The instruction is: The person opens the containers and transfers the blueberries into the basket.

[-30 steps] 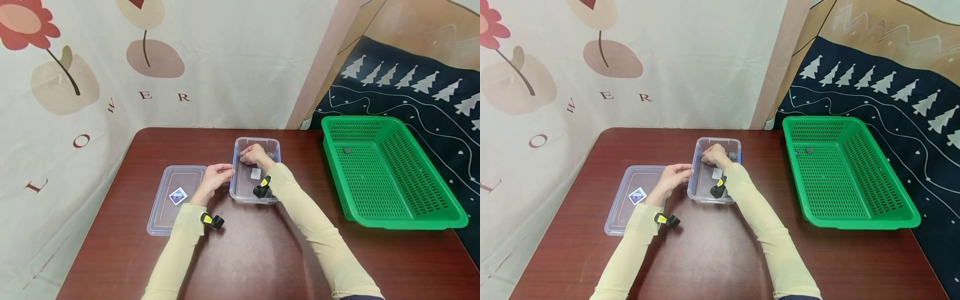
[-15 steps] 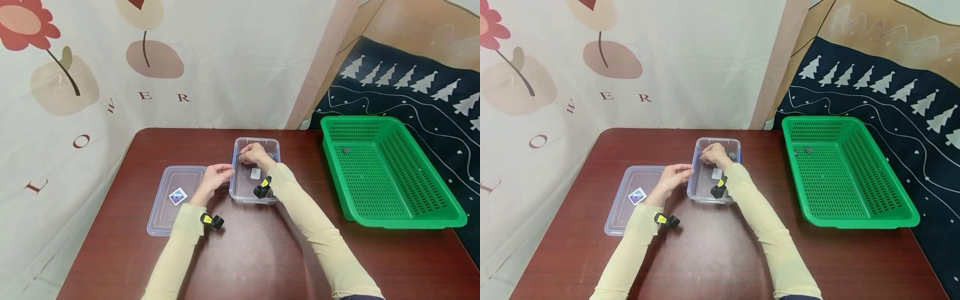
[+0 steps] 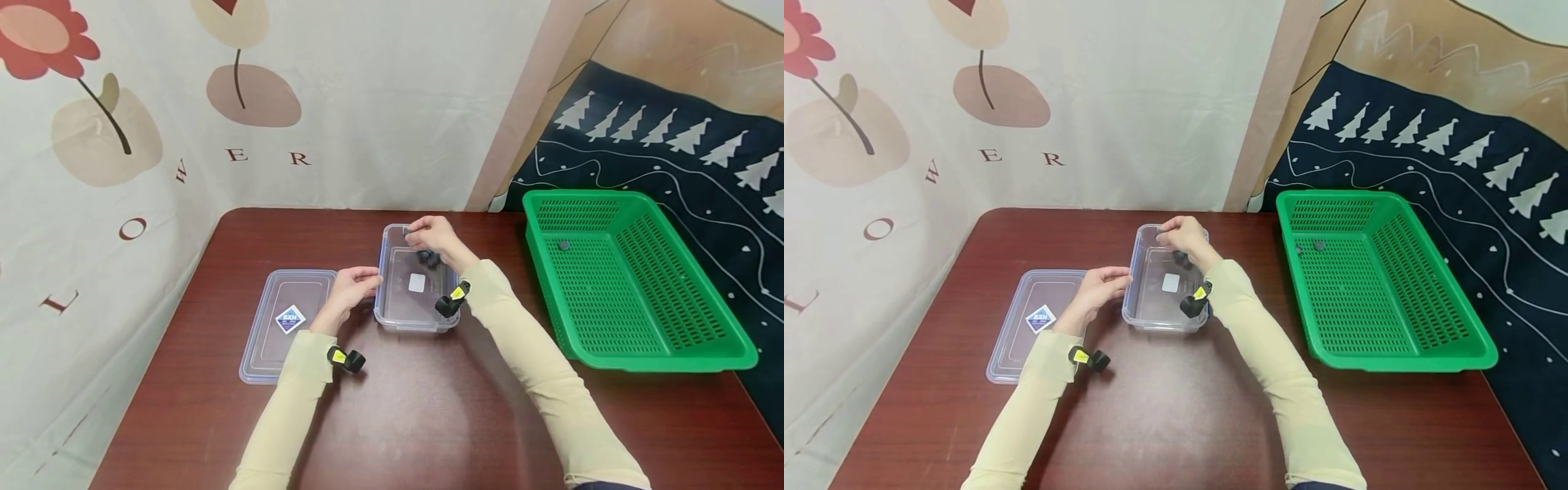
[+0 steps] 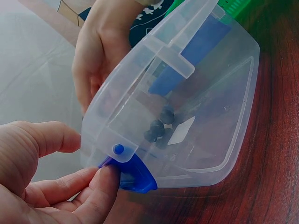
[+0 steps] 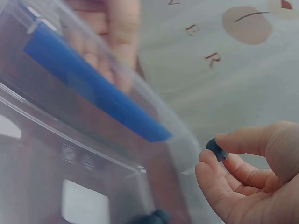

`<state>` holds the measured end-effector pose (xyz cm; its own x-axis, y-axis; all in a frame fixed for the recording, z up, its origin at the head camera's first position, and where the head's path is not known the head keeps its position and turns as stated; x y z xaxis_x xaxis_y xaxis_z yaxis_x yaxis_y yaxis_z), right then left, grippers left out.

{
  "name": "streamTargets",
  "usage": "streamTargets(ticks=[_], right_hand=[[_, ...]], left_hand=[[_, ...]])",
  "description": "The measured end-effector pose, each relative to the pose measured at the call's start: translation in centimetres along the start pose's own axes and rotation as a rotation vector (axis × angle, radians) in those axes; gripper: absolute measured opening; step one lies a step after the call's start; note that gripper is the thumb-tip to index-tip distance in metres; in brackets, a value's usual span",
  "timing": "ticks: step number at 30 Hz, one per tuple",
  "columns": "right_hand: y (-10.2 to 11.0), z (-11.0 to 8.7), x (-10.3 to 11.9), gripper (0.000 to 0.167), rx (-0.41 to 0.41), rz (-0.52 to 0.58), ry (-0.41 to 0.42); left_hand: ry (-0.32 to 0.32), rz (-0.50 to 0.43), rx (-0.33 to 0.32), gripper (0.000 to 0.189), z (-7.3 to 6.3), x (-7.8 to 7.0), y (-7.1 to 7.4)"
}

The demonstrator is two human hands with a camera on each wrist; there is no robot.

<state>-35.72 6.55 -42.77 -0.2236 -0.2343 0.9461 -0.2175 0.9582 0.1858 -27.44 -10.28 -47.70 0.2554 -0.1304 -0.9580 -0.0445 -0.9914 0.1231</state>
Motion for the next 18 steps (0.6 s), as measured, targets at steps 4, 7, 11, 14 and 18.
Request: streamTargets(ticks=[4,7,11,14,18], right_hand=[[2.4,-0.8,1.6,0.029,-0.016,0.027,0.045],[4.5,-1.7,2.6,0.028,-0.036,0.029,0.069],[7.2,-2.9,3.5,0.028,-0.073,0.004,0.079],[9.0,-3.9,3.9,0.03,-0.09,-0.005,0.099],[11.4,-5.4,4.2,0.03,-0.11,0.008,0.133]], left_hand=[[-0.004,0.005,-0.001,0.032,-0.1,-0.1,0.0],[-0.007,0.0,-0.004,0.032,0.0,-0.2,0.0],[-0.009,0.001,-0.004,0.032,0.0,-0.2,0.1],[-0.008,-0.001,-0.002,0.032,0.1,-0.1,0.1],[-0.012,-0.006,0.003,0.033,0.0,-0.2,0.0]])
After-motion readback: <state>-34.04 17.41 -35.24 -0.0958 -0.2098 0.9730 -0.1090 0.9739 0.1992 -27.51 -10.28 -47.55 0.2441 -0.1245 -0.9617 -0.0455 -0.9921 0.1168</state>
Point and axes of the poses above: each hand's wrist, its own z-axis towards the middle knuckle, its own y-axis out of the back of the hand, x = y × z, the point moved 9 cm from there along z, towards the middle knuckle, and after that the axes turned 1 degree about z, right-handed, at the moved point
